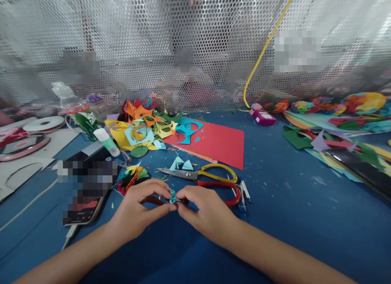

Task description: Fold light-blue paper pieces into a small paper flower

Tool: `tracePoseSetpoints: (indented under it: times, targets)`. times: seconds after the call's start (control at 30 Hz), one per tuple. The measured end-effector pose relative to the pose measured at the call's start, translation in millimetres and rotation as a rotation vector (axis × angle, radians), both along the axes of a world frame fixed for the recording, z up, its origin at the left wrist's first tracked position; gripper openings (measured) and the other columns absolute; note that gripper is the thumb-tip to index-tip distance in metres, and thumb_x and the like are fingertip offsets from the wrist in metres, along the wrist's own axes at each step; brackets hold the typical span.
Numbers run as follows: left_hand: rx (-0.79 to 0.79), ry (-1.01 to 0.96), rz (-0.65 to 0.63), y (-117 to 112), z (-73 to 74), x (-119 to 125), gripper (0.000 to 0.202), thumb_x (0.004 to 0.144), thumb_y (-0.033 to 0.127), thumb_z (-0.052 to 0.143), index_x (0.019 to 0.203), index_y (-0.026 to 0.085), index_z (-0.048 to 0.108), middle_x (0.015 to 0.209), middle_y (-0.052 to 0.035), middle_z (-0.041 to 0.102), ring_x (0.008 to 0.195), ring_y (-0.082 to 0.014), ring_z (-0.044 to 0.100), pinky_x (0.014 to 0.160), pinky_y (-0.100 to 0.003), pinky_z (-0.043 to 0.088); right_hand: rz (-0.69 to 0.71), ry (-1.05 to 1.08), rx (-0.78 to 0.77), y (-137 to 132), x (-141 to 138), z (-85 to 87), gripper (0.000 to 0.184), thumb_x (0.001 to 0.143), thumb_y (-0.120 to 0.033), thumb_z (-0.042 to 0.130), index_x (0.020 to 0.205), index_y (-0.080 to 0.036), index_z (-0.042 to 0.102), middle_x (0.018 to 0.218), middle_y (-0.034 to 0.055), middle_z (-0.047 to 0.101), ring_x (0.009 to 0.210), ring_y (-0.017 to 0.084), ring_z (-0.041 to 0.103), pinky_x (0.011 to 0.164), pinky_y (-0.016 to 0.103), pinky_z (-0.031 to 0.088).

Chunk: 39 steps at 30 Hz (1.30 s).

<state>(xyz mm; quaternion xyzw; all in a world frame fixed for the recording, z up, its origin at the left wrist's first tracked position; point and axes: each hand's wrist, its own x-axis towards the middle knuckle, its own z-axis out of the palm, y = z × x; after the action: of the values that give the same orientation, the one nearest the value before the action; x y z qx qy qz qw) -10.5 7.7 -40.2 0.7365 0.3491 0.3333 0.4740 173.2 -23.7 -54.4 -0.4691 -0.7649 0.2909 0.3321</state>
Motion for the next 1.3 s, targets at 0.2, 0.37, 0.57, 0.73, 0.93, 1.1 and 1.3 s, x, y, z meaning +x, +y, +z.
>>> tracePoseSetpoints:
  times: [0.2, 0.37, 0.57, 0.73, 0.93, 1.1, 1.3]
  targets:
    - [-0.027, -0.017, 0.054, -3.6, 2.5, 1.0, 0.010, 0.078, 0.017, 0.055, 0.080, 0.017, 0.065, 0.089, -0.0049, 0.061, 0.077, -0.0123, 0.061, 0.059, -0.018, 0.050, -0.061, -0.037, 0.020, 0.1, 0.4, 0.7, 0.022, 0.087, -0.034, 0.049, 0.072, -0.019, 0.056, 0.065, -0.0030, 0.057, 0.058, 0.009, 0.053, 0.054, 0.019, 0.038]
    - [-0.066, -0.020, 0.079, -6.3, 1.7, 3.9, 0.007, 0.076, 0.017, 0.057, 0.079, 0.017, 0.064, 0.089, -0.0045, 0.060, 0.076, -0.0127, 0.059, 0.059, -0.018, 0.049, -0.083, -0.041, 0.015, 0.5, -0.1, 0.2, 0.026, 0.089, -0.036, 0.046, 0.071, -0.019, 0.056, 0.063, -0.0026, 0.057, 0.058, 0.010, 0.054, 0.054, 0.019, 0.039]
    - [-0.095, 0.026, 0.126, -5.8, -3.4, 5.3, 0.004, 0.075, 0.019, 0.060, 0.076, 0.016, 0.062, 0.078, -0.0027, 0.061, 0.068, -0.0106, 0.056, 0.056, -0.018, 0.044, -0.054, 0.023, 0.010, -0.2, -2.4, 3.5, 0.015, 0.083, -0.033, 0.055, 0.078, -0.020, 0.060, 0.070, -0.0017, 0.063, 0.062, 0.012, 0.057, 0.058, 0.020, 0.043]
    - [-0.085, -0.020, 0.084, -7.3, 0.4, 3.3, 0.007, 0.075, 0.016, 0.059, 0.078, 0.017, 0.065, 0.085, -0.0037, 0.062, 0.074, -0.0118, 0.059, 0.059, -0.017, 0.048, -0.072, 0.027, -0.124, 0.6, -2.3, 5.5, 0.019, 0.086, -0.028, 0.051, 0.072, -0.020, 0.062, 0.065, -0.0029, 0.062, 0.063, 0.012, 0.058, 0.056, 0.020, 0.042]
    - [-0.033, 0.056, 0.063, -6.9, 5.0, 0.9, 0.018, 0.081, 0.022, 0.055, 0.090, 0.024, 0.070, 0.102, -0.0048, 0.064, 0.084, -0.0142, 0.062, 0.059, -0.017, 0.050, -0.096, 0.038, -0.111, 0.1, 0.2, 4.2, 0.019, 0.085, -0.028, 0.049, 0.073, -0.019, 0.061, 0.066, -0.0025, 0.063, 0.064, 0.013, 0.057, 0.056, 0.020, 0.042]
    - [-0.042, 0.073, 0.121, -5.2, 1.3, 0.5, 0.013, 0.078, 0.029, 0.060, 0.083, 0.026, 0.072, 0.097, -0.0040, 0.066, 0.068, -0.0124, 0.061, 0.044, -0.017, 0.040, -0.075, -0.011, -0.024, -3.5, -2.0, 6.5, 0.022, 0.088, -0.026, 0.042, 0.080, -0.019, 0.062, 0.069, -0.0007, 0.064, 0.061, 0.012, 0.058, 0.056, 0.021, 0.042]
    - [-0.038, 0.062, 0.151, -5.3, 1.4, 2.3, 0.005, 0.071, 0.024, 0.067, 0.068, 0.021, 0.070, 0.084, -0.0035, 0.066, 0.060, -0.0093, 0.057, 0.040, -0.015, 0.035, -0.015, -0.087, 0.026, -9.5, -4.4, 7.9, 0.026, 0.090, -0.026, 0.036, 0.075, -0.020, 0.058, 0.065, 0.0000, 0.062, 0.057, 0.012, 0.056, 0.053, 0.022, 0.040]
